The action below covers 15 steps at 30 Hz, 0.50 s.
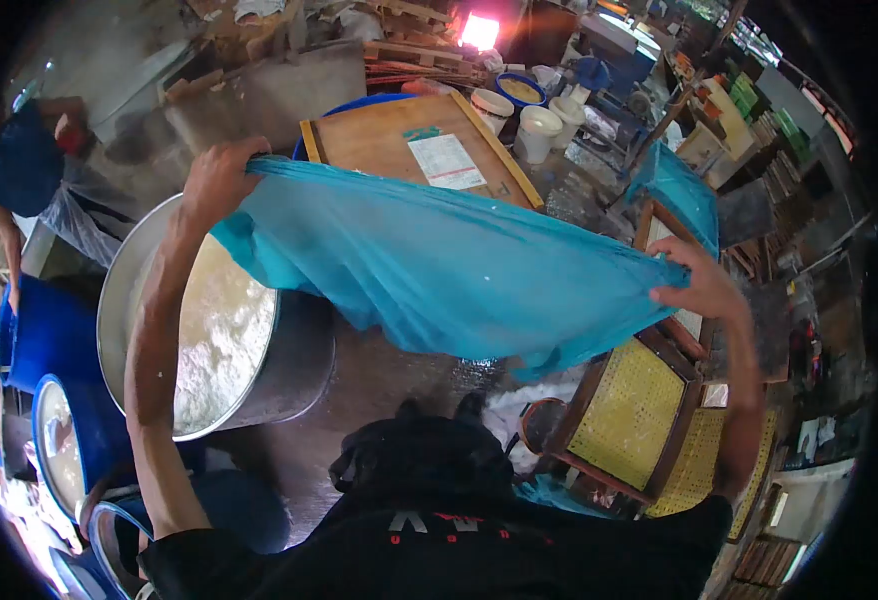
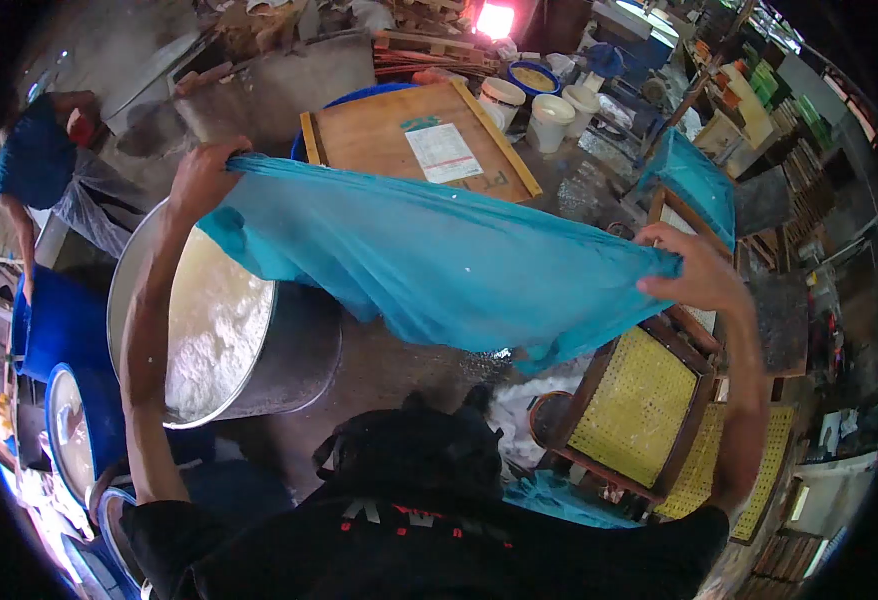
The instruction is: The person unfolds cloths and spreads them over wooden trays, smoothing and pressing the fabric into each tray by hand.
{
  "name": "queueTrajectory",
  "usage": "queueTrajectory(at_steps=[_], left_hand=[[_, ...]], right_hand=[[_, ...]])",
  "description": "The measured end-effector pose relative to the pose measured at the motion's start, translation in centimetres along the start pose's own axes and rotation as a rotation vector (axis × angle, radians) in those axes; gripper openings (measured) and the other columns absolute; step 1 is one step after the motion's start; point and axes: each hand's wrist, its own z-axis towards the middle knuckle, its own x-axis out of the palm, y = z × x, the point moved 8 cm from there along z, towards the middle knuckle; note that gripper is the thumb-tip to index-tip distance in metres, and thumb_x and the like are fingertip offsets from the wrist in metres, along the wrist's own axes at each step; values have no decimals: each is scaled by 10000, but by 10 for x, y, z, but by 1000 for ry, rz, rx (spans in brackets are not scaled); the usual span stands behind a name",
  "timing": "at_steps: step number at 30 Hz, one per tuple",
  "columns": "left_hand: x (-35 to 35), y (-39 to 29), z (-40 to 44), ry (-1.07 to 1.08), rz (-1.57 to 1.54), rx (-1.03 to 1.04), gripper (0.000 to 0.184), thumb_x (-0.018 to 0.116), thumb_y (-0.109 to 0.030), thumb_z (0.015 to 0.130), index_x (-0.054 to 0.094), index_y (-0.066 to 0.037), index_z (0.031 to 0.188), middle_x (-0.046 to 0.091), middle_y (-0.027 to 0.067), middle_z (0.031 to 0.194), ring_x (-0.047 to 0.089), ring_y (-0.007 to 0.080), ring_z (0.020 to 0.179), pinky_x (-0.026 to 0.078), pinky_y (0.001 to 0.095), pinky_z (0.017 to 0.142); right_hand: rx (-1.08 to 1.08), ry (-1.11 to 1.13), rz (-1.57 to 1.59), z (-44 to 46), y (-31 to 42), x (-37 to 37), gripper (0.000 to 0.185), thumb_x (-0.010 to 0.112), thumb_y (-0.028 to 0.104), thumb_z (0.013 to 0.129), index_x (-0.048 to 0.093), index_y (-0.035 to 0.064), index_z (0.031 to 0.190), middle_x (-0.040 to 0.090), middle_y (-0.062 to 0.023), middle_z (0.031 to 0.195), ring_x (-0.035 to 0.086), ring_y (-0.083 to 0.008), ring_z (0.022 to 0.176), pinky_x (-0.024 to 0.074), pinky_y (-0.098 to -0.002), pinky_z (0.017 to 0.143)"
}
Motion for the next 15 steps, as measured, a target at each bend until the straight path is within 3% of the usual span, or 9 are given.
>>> queueTrajectory(at_steps=[1, 3, 4, 6, 10, 15], left_hand=[[-6, -2, 2, -3, 1, 2, 288, 744, -158, 796, 704, -117, 1079, 732, 156, 999, 705, 379, 946, 555, 463, 816], [-11, -14, 7, 70, 19, 71, 289, 784, -275, 834, 709, -124, 1068, 736, 138, 993, 706, 371, 936, 552, 469, 808], [-10, -11, 7, 70, 19, 75, 289, 784, -275, 834, 709, -124, 1068, 736, 138, 993, 706, 371, 936, 552, 469, 808], [-3, -1, 10, 109, 124, 99, 367, 749, -404, 886, 698, -113, 1104, 732, 134, 993, 696, 363, 952, 545, 484, 807], [-8, 33, 24, 76, 83, 9, 363, 710, -412, 926, 706, -121, 1145, 735, 133, 997, 698, 359, 957, 547, 479, 803], [-45, 32, 42, -8, 112, -43, 357, 678, -427, 950, 716, -150, 1172, 741, 146, 1037, 704, 353, 965, 547, 488, 817]], right_hand=[[13, -14, -81, -1, 3, -8, 411, 776, 223, 849, 658, 47, 1202, 686, -82, 1122, 620, -207, 1064, 452, -354, 999], [110, -267, -454, -8, -26, -47, 264, 722, 188, 891, 709, 38, 1108, 711, -108, 1056, 652, -222, 1050, 477, -357, 970], [66, -368, -452, -14, -62, -73, 229, 699, 160, 896, 708, 40, 1091, 715, -114, 1035, 668, -229, 1013, 493, -353, 929], [18, -533, -398, -24, -71, -106, 190, 660, 102, 894, 706, 44, 1069, 722, -127, 986, 689, -239, 937, 515, -345, 855], [50, -736, -450, -46, -47, -159, 203, 623, 23, 869, 702, 44, 1054, 721, -136, 909, 697, -245, 862, 518, -341, 812], [121, -764, -501, -54, -29, -191, 210, 620, -2, 869, 702, 39, 1058, 717, -126, 913, 696, -212, 882, 514, -337, 816]])
